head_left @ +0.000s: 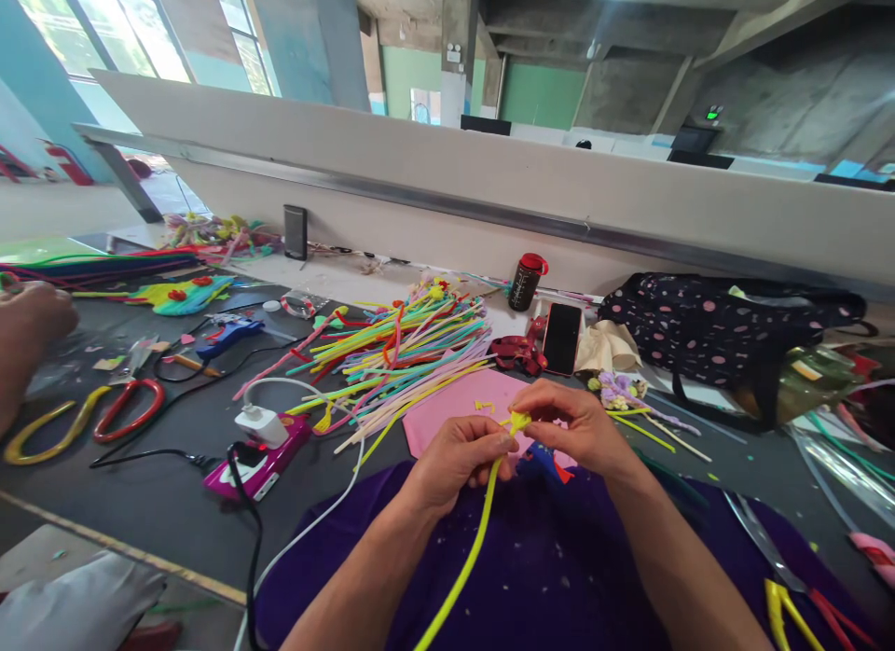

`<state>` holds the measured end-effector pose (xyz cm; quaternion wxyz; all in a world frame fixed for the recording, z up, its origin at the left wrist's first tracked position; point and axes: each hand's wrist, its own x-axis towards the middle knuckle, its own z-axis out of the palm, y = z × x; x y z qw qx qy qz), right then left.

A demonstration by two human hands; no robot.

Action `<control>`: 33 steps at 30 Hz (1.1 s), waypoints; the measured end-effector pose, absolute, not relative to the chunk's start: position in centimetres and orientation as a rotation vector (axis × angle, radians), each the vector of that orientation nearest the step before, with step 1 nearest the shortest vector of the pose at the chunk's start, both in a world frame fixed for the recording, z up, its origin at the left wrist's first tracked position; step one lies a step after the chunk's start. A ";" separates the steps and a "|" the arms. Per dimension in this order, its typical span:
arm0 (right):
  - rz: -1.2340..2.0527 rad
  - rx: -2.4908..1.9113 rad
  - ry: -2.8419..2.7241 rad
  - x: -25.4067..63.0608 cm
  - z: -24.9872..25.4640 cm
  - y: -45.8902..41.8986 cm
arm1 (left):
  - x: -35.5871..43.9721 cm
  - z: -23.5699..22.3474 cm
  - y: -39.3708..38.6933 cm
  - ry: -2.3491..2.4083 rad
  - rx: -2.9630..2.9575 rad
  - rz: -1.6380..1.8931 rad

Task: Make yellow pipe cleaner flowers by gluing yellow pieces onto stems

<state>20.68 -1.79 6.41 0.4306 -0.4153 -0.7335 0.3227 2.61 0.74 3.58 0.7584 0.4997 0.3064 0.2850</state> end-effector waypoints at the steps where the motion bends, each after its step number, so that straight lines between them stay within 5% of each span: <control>1: 0.810 -1.034 -1.834 20.7 6.4 -1.8 | 2.6 3.5 0.7 0.667 1.093 0.620; 14: 0.780 -1.057 -1.843 20.5 6.5 -1.7 | 3.0 3.1 0.9 0.705 1.113 0.717; 33: 1.186 -1.094 -1.408 20.5 4.8 -0.7 | 3.1 3.3 0.5 0.745 1.333 0.824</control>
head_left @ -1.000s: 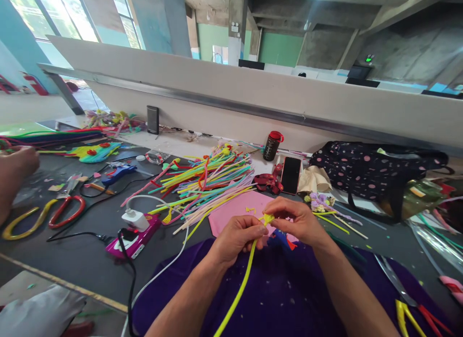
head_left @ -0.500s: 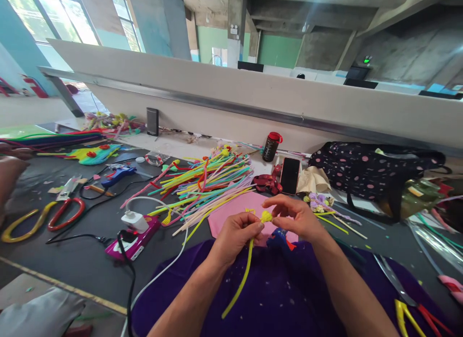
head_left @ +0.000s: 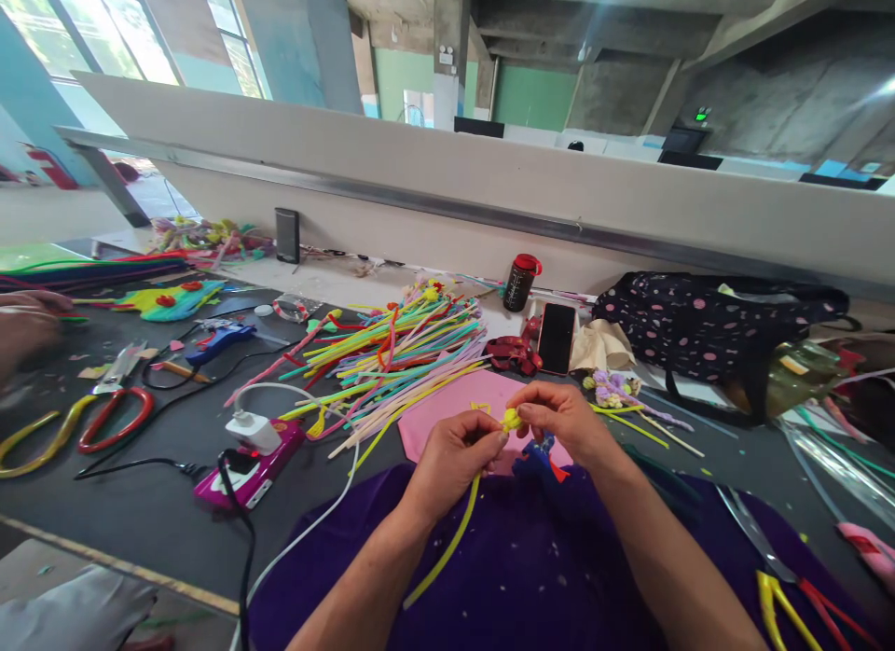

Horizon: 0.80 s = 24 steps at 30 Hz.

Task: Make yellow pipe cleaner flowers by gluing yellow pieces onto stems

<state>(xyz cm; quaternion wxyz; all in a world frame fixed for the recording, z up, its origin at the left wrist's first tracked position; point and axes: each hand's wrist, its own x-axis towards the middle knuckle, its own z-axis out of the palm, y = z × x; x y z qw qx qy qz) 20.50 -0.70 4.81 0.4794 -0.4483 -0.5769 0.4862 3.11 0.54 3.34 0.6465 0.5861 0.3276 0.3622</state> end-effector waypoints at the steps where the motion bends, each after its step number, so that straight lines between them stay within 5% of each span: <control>1: 1.185 -1.098 -1.406 20.5 4.8 -0.7 | 3.1 3.3 0.5 0.743 1.334 0.823; 24: 1.146 -1.109 -1.381 20.4 4.8 -0.6 | 3.1 3.2 0.9 0.750 1.140 0.780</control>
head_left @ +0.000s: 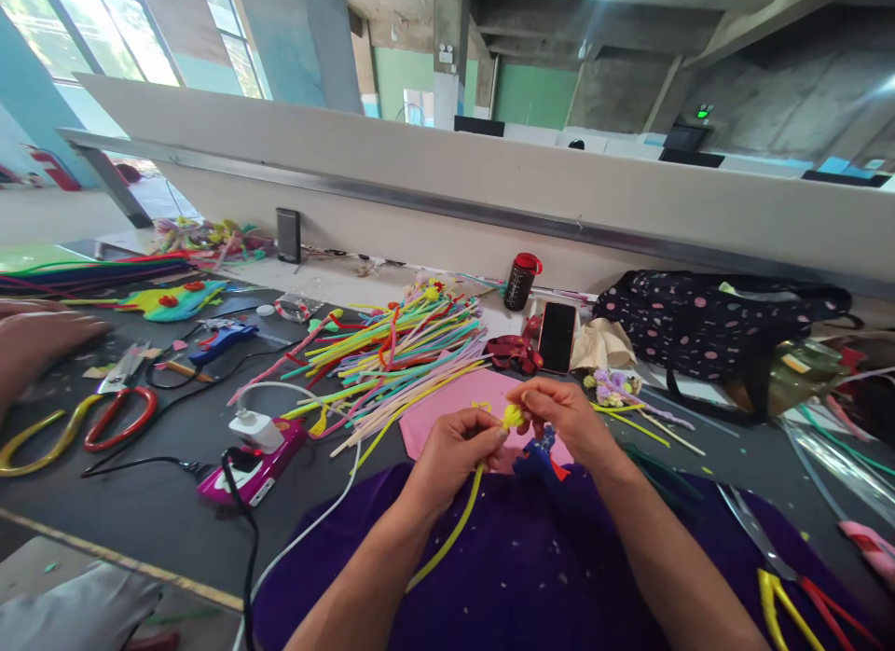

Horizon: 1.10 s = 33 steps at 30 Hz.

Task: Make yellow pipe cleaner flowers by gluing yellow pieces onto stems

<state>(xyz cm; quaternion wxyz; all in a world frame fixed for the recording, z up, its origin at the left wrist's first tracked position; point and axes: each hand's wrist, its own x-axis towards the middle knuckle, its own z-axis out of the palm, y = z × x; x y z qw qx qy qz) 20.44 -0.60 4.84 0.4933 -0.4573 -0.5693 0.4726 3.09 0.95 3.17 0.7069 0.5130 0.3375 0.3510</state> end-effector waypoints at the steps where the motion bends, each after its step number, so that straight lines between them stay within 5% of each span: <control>1: 1.151 -1.088 -1.363 20.6 4.8 -0.6 | 3.0 3.2 1.1 0.738 1.066 0.768; 10: 1.141 -1.111 -1.384 20.9 5.0 -0.7 | 2.6 2.8 2.1 0.686 0.728 0.736; 26: 1.021 -1.450 -1.658 22.5 4.9 -3.3 | 2.0 3.0 1.4 0.563 0.990 0.865; 33: 0.476 -1.848 -2.011 23.7 0.8 -6.8 | 2.5 2.7 1.5 0.590 1.015 0.941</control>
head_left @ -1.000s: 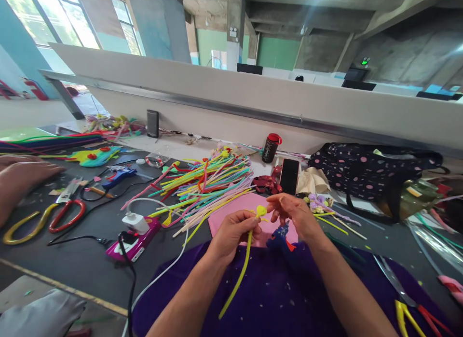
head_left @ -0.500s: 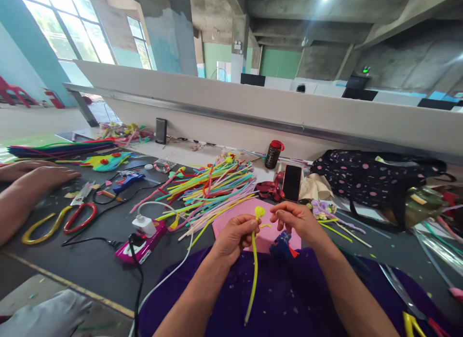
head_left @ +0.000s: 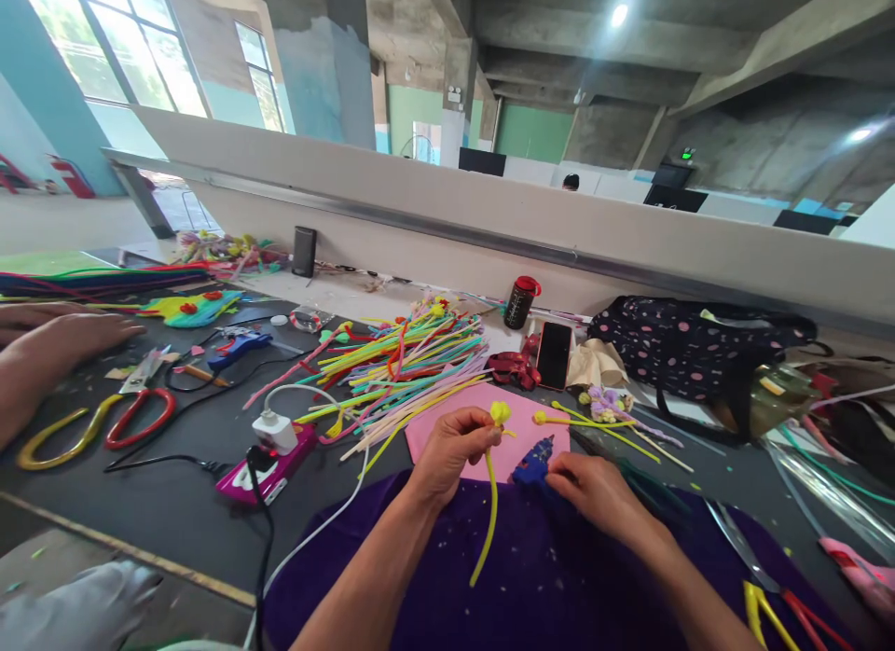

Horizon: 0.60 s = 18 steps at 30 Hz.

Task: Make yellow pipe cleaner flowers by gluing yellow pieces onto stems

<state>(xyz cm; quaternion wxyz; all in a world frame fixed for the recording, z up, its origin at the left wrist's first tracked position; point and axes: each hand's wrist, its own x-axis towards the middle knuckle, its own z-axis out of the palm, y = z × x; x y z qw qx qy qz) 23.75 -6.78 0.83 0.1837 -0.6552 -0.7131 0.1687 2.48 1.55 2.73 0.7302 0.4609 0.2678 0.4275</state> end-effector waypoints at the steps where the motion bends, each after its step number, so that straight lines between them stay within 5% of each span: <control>1: 0.421 -1.923 -2.028 23.7 0.3 -7.0 | 2.6 2.6 1.6 0.598 1.021 0.964; 18: 0.178 -2.264 -2.043 23.4 -0.7 -8.2 | 3.5 1.6 2.1 0.666 1.065 1.077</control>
